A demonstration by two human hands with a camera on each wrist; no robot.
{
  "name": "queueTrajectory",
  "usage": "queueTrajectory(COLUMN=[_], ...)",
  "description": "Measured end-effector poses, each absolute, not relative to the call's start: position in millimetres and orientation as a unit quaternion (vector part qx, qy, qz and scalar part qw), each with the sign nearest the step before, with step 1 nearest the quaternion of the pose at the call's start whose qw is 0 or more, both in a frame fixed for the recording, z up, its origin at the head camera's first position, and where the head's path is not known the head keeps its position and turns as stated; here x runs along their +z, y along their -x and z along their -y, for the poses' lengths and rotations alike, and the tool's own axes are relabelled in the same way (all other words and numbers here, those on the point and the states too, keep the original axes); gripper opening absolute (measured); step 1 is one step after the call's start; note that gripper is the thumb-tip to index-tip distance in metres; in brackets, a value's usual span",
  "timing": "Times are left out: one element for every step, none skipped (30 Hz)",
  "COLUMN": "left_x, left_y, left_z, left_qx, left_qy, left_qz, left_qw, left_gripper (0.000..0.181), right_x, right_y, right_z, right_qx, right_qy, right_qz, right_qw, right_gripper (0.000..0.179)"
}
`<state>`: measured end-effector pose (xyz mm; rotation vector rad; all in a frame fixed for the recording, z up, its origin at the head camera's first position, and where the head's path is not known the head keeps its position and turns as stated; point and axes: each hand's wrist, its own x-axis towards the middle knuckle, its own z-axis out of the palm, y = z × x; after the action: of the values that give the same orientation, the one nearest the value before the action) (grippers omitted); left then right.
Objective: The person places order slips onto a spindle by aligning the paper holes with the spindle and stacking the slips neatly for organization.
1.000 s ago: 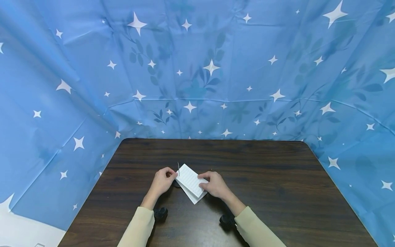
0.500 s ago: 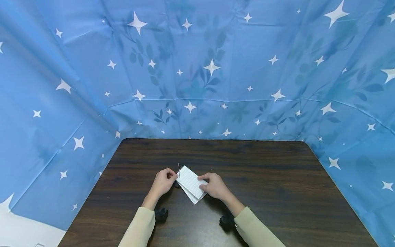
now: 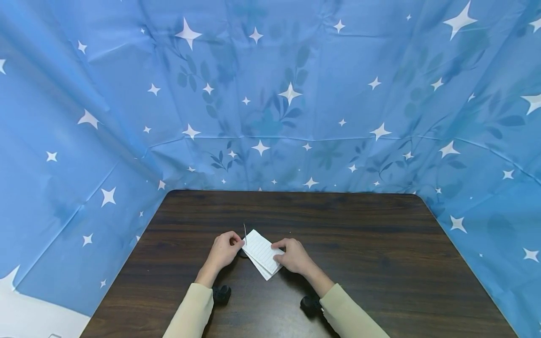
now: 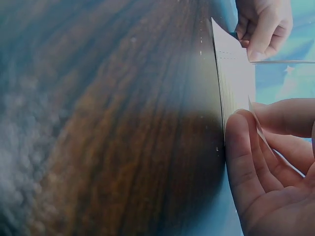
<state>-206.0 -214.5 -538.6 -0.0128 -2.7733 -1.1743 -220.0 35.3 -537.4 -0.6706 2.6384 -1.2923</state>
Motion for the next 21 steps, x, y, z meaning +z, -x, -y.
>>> queueTrajectory(left_x=[-538.4,-538.3,-538.1,-537.9,-537.7,-537.7,-537.8,-537.8,-537.9,-538.1,-538.1,-538.5,-538.4,-538.4,-538.3,-538.1,-538.0,-537.8,-537.6,-537.6,-537.5], left_y=[205.9,205.8,205.6,205.5,205.4,205.4,205.6,205.8,206.1,206.6,207.0,207.4,207.7,207.9,208.0,208.0,208.0,208.0,208.1,208.1,208.1], left_z=[214.2,213.8,213.4,213.2,212.7,212.6,212.4,212.3,212.3,212.3,212.4,212.7,212.8,213.0,213.1,213.1,213.2,213.1,213.1,213.0,212.9], left_qx=[-0.388,-0.386,-0.385,-0.384,-0.383,-0.382,-0.380,-0.378,-0.377,-0.375,-0.374,-0.374,-0.373,-0.373,-0.373,-0.373,-0.372,-0.372,-0.371,-0.371,-0.370], left_qy=[0.005,0.006,0.006,0.008,0.009,0.009,0.009,0.010,0.011,0.011,0.010,0.010,0.010,0.009,0.007,0.006,0.005,0.003,0.002,0.001,0.000], left_qz=[0.919,0.920,0.921,0.921,0.921,0.922,0.922,0.923,0.924,0.924,0.924,0.925,0.925,0.925,0.925,0.926,0.926,0.926,0.926,0.927,0.927], left_qw=[0.064,0.065,0.066,0.067,0.068,0.069,0.069,0.071,0.071,0.071,0.071,0.070,0.070,0.069,0.068,0.066,0.065,0.064,0.063,0.062,0.062], left_gripper=[0.011,0.012,0.012,0.012,0.012,0.012,0.012,0.012,0.012,0.012,0.012,0.013,0.013,0.013,0.013,0.013,0.013,0.013,0.014,0.014,0.014], right_x=[-538.0,-538.1,-538.2,-538.1,-537.8,-537.9,-537.5,-537.3,-537.4,-537.2,-537.1,-537.2,-536.9,-536.9,-536.7,-536.7,-536.4,-536.4,-536.1,-535.9,-535.6], right_y=[220.2,220.0,219.8,219.7,219.5,219.7,219.6,219.6,219.8,220.0,220.3,220.7,220.6,221.0,221.2,221.2,221.4,221.4,221.2,221.2,221.0], right_z=[-35.6,-35.8,-36.0,-35.9,-35.9,-35.8,-35.6,-35.4,-35.2,-35.1,-35.1,-35.0,-35.0,-35.1,-35.2,-35.2,-35.2,-35.1,-35.0,-34.8,-34.6], right_qx=[-0.429,-0.430,-0.429,-0.430,-0.430,-0.430,-0.429,-0.428,-0.426,-0.425,-0.425,-0.423,-0.421,-0.419,-0.418,-0.417,-0.414,-0.412,-0.410,-0.409,-0.408], right_qy=[0.224,0.225,0.226,0.227,0.227,0.228,0.227,0.227,0.228,0.227,0.228,0.227,0.228,0.228,0.228,0.227,0.230,0.230,0.230,0.228,0.228], right_qz=[-0.873,-0.872,-0.872,-0.871,-0.871,-0.871,-0.871,-0.872,-0.873,-0.873,-0.873,-0.874,-0.875,-0.876,-0.876,-0.877,-0.877,-0.878,-0.879,-0.880,-0.880], right_qw=[0.066,0.067,0.069,0.071,0.074,0.074,0.075,0.075,0.075,0.076,0.076,0.077,0.076,0.077,0.079,0.080,0.079,0.079,0.079,0.081,0.081], right_gripper=[0.029,0.029,0.030,0.030,0.030,0.030,0.030,0.030,0.030,0.030,0.030,0.030,0.030,0.030,0.030,0.030,0.031,0.031,0.031,0.031,0.031])
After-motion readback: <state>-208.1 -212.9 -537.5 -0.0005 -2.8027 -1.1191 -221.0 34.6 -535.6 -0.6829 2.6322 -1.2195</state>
